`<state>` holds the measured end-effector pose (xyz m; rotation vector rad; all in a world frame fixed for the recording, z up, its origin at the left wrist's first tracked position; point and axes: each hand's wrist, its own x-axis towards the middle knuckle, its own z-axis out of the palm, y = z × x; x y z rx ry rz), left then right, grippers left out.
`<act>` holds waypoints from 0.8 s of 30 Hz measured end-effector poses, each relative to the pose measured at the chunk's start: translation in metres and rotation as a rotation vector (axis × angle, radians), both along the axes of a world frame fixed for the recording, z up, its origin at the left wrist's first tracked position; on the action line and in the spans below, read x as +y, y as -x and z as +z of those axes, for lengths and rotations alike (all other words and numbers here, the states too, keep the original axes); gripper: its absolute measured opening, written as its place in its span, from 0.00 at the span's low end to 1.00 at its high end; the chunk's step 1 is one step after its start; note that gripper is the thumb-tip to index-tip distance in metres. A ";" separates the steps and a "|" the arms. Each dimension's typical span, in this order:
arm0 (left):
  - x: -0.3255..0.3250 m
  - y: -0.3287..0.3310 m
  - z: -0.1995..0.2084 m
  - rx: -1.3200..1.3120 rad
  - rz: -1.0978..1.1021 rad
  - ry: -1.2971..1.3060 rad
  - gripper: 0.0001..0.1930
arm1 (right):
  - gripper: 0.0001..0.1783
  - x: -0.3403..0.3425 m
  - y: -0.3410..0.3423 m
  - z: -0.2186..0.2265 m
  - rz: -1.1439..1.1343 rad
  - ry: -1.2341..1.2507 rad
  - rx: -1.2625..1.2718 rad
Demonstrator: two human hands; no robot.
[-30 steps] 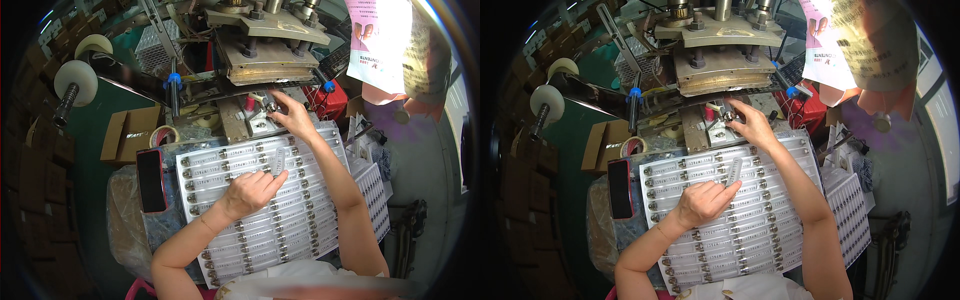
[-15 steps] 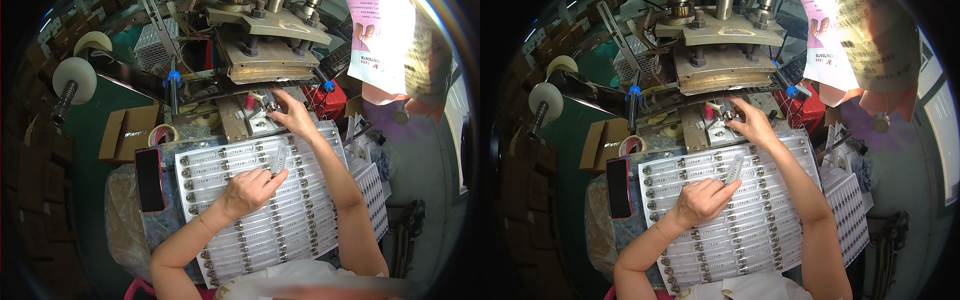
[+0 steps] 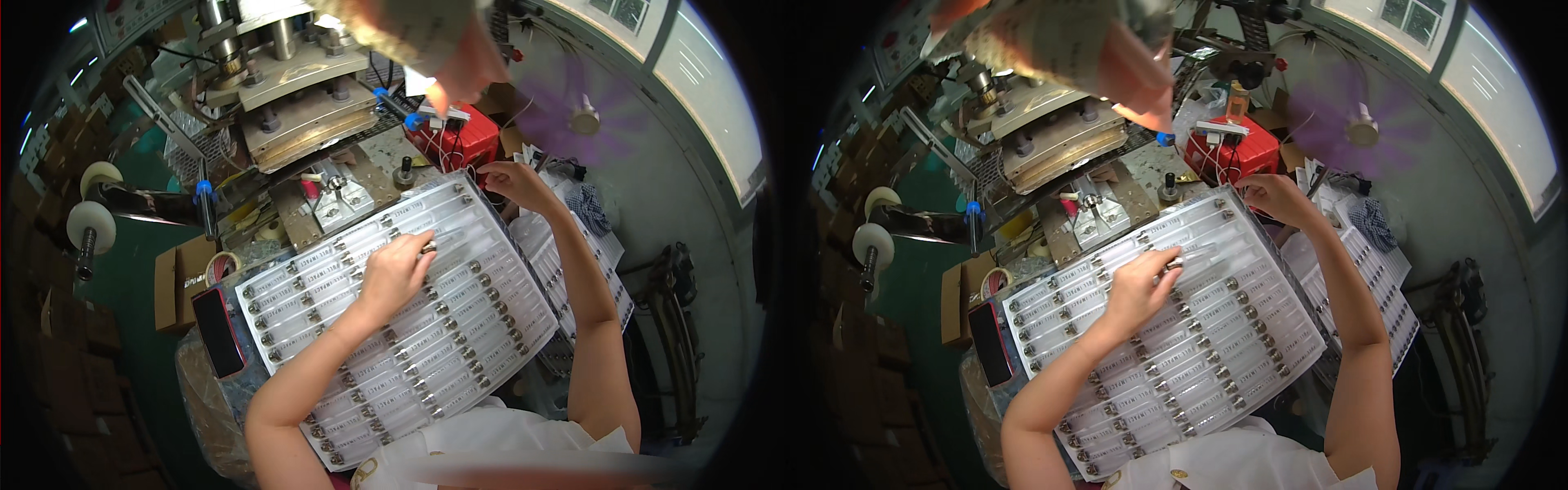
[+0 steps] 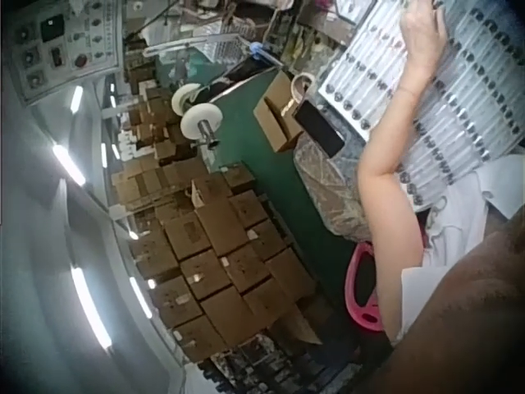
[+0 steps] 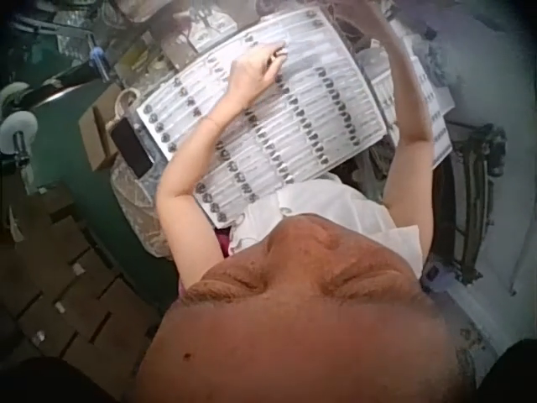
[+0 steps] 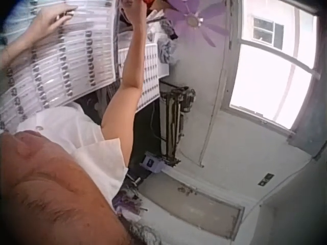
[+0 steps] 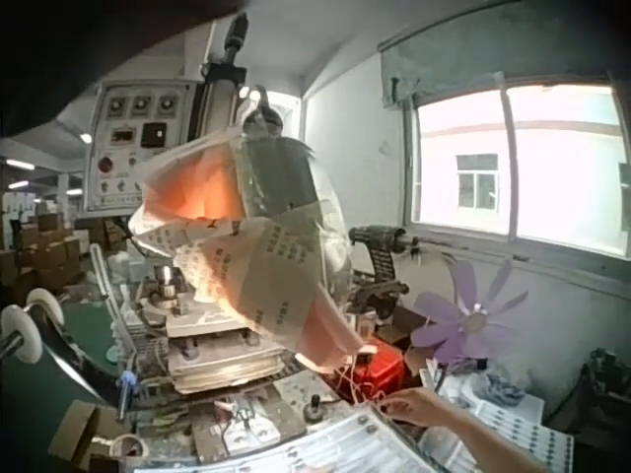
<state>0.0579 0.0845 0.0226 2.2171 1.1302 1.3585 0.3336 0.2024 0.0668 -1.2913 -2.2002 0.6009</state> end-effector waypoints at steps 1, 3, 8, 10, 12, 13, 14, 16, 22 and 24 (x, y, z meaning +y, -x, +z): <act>0.007 -0.015 -0.009 0.024 -0.022 0.006 0.14 | 0.16 -0.005 -0.002 0.002 0.013 0.021 -0.005; 0.014 -0.043 -0.019 0.052 -0.053 0.004 0.14 | 0.16 -0.009 -0.005 -0.003 0.015 -0.010 -0.021; 0.019 -0.079 -0.029 0.272 0.036 0.071 0.13 | 0.14 -0.007 0.009 -0.032 0.071 -0.123 -0.042; 0.021 -0.081 -0.031 0.322 0.045 0.065 0.14 | 0.16 -0.008 0.015 -0.039 0.090 -0.064 -0.026; 0.019 -0.078 -0.027 0.371 0.051 0.062 0.14 | 0.20 -0.009 0.016 -0.045 0.113 -0.290 -0.225; 0.015 -0.074 -0.025 0.348 0.046 -0.039 0.13 | 0.21 -0.006 0.019 -0.048 0.088 -0.224 -0.280; 0.009 -0.070 -0.022 0.325 0.041 -0.135 0.13 | 0.21 -0.005 0.021 -0.051 0.095 -0.221 -0.276; -0.008 -0.054 -0.011 0.359 0.008 -0.184 0.13 | 0.20 -0.003 0.016 -0.055 0.131 -0.273 -0.236; -0.061 0.051 0.007 0.477 0.072 -0.222 0.11 | 0.19 -0.010 0.011 -0.054 0.061 -0.225 -0.146; -0.061 0.084 0.011 0.498 0.136 -0.219 0.10 | 0.18 -0.011 0.005 -0.053 0.099 -0.286 -0.165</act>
